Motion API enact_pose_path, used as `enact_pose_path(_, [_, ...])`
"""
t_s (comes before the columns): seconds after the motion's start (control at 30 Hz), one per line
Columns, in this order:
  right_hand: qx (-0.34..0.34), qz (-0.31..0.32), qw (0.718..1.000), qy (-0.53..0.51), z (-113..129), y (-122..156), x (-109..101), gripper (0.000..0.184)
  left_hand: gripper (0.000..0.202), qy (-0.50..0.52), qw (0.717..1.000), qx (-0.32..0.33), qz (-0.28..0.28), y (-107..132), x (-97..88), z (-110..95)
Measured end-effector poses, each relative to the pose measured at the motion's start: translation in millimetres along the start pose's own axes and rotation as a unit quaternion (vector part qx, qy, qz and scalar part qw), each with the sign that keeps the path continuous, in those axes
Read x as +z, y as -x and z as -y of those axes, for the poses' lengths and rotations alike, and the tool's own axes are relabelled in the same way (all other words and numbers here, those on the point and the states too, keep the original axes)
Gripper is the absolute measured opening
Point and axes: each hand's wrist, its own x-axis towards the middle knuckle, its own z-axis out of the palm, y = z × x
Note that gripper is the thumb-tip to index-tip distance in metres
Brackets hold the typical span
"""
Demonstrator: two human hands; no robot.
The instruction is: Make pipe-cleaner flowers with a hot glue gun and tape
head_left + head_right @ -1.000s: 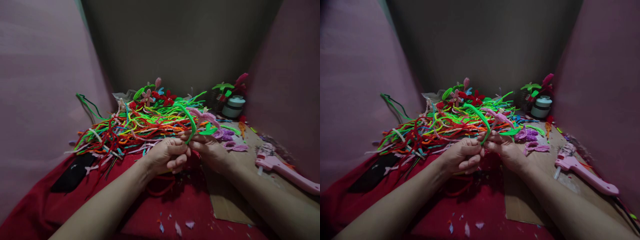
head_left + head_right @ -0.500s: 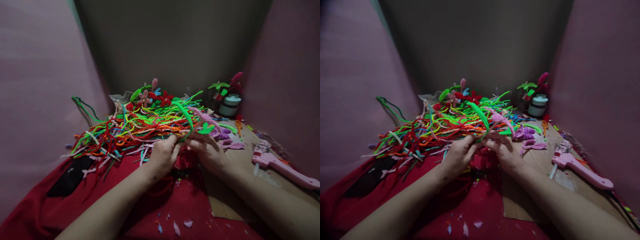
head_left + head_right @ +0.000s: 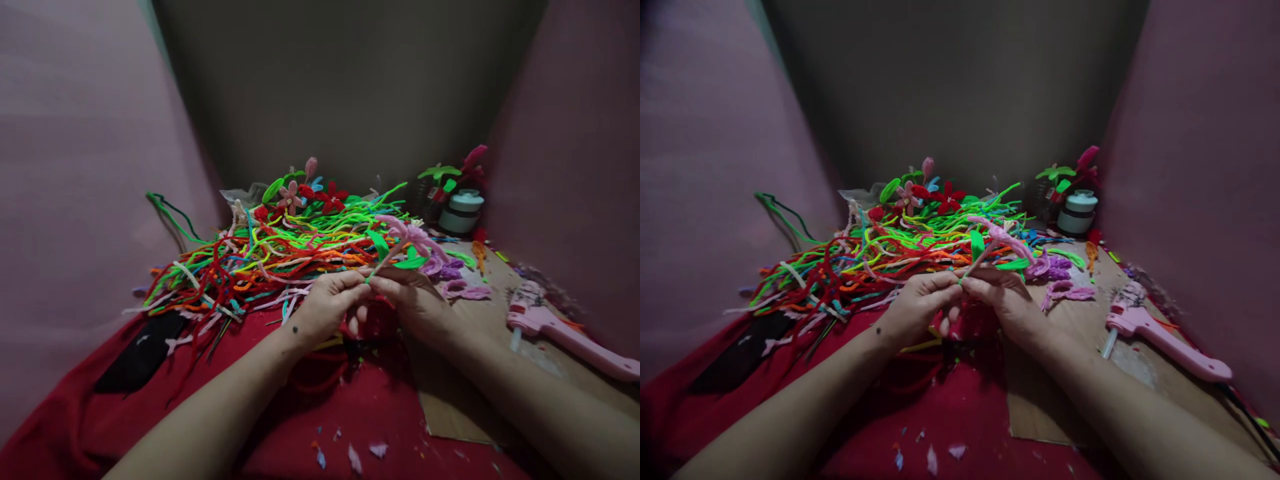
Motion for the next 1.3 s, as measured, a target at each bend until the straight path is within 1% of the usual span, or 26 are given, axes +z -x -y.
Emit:
enact_pose_path(0.1, [-0.018,-0.005,1.0,0.009,-2.0,-0.7,-2.4,0.024,0.024,0.091,0.995,-0.018,0.047,-1.0,-4.9,3.9])
enact_pose_path(0.2, [-0.048,-0.014,0.999,0.023,-5.4,-3.3,-3.1,0.022,0.024,0.17,0.979,-0.053,0.102,-3.0,-9.6,9.9])
enact_pose_path(0.27, [-0.057,-0.023,0.998,0.001,-8.0,-4.7,-2.6,0.019,0.025,0.184,0.973,-0.063,0.121,-4.2,-10.3,12.1])
enact_pose_path(0.3, [-0.054,-0.027,0.998,-0.018,-9.4,-5.2,-2.2,0.019,0.025,0.174,0.975,-0.06,0.122,-4.5,-9.5,12.4])
enact_pose_path(0.33, [-0.045,-0.03,0.998,-0.038,-10.6,-5.5,-1.7,0.02,0.026,0.148,0.981,-0.053,0.117,-4.6,-7.9,12.4])
enact_pose_path(0.4, [-0.027,-0.037,0.997,-0.069,-12.6,-5.5,-0.5,0.022,0.025,0.057,0.995,-0.015,0.076,-3.7,-3.0,12.5])
enact_pose_path(0.43, [-0.022,-0.045,0.996,-0.073,-13.3,-5.3,0.2,0.022,0.025,-0.009,0.999,0.011,0.037,-2.7,-0.3,13.2])
enact_pose_path(0.47, [-0.021,-0.057,0.996,-0.07,-13.8,-5.0,1.0,0.022,0.021,-0.074,0.996,0.054,-0.02,-1.5,2.1,14.7])
enact_pose_path(0.5, [-0.023,-0.07,0.995,-0.063,-14.2,-4.5,1.8,0.021,0.013,-0.152,0.98,0.109,-0.067,-0.2,4.0,16.8])
enact_pose_path(0.53, [-0.029,-0.081,0.995,-0.054,-14.6,-4.0,2.6,0.02,0.01,-0.229,0.956,0.151,-0.108,1.1,5.1,19.6])
enact_pose_path(0.57, [-0.034,-0.09,0.994,-0.046,-15.0,-3.4,3.1,0.018,0.013,-0.291,0.932,0.173,-0.132,2.2,5.5,22.6])
enact_pose_path(0.6, [-0.037,-0.094,0.994,-0.036,-15.4,-3.0,3.2,0.018,0.015,-0.335,0.913,0.19,-0.135,3.0,5.2,25.6])
enact_pose_path(0.63, [-0.038,-0.096,0.994,-0.024,-16.0,-2.7,2.9,0.017,0.019,-0.363,0.901,0.196,-0.132,3.3,4.6,28.0])
enact_pose_path(0.67, [-0.038,-0.094,0.995,-0.009,-16.5,-2.6,2.1,0.017,0.022,-0.373,0.898,0.196,-0.124,3.1,3.8,29.7])
enact_pose_path(0.7, [-0.039,-0.093,0.995,0.01,-16.9,-2.6,1.0,0.018,0.023,-0.367,0.903,0.19,-0.117,2.5,3.2,30.5])
enact_pose_path(0.73, [-0.041,-0.091,0.995,0.029,-17.1,-2.7,-0.1,0.019,0.023,-0.347,0.913,0.182,-0.113,1.6,2.9,30.3])
enact_pose_path(0.8, [-0.043,-0.077,0.995,0.055,-16.0,-2.6,-1.6,0.021,0.022,-0.265,0.946,0.155,-0.108,-0.6,3.6,27.3])
enact_pose_path(0.87, [-0.038,-0.054,0.997,0.046,-12.8,-1.5,-0.6,0.022,0.02,-0.143,0.981,0.104,-0.081,-2.5,5.2,22.2])
enact_pose_path(0.9, [-0.033,-0.043,0.998,0.036,-10.6,-0.6,0.8,0.023,0.02,-0.08,0.993,0.07,-0.057,-3.0,5.9,19.5])
enact_pose_path(0.93, [-0.028,-0.035,0.999,0.026,-8.4,0.5,2.4,0.024,0.02,-0.027,0.998,0.043,-0.041,-3.3,6.3,17.1])
enact_pose_path(1.0, [-0.022,-0.03,0.999,0.012,-5.2,2.2,4.9,0.024,0.021,0.047,0.999,0.011,-0.015,-3.6,5.8,14.0])
enact_pose_path(1.07, [-0.021,-0.021,0.999,0.012,-5.2,2.4,4.7,0.026,0.024,0.094,0.995,0.009,0.012,-3.8,3.3,13.5])
enact_pose_path(1.13, [-0.032,-0.015,0.999,0.017,-8.1,0.8,1.6,0.029,0.026,0.137,0.989,0.001,0.052,-4.3,-0.2,15.2])
enact_pose_path(1.23, [-0.064,-0.028,0.997,0.027,-12.8,-2.0,-4.1,0.029,0.025,0.21,0.971,-0.029,0.106,-5.4,-5.4,18.8])
enact_pose_path(1.3, [-0.064,-0.022,0.998,0.012,-13.3,-2.0,-5.4,0.027,0.024,0.261,0.952,-0.049,0.151,-5.8,-7.9,21.1])
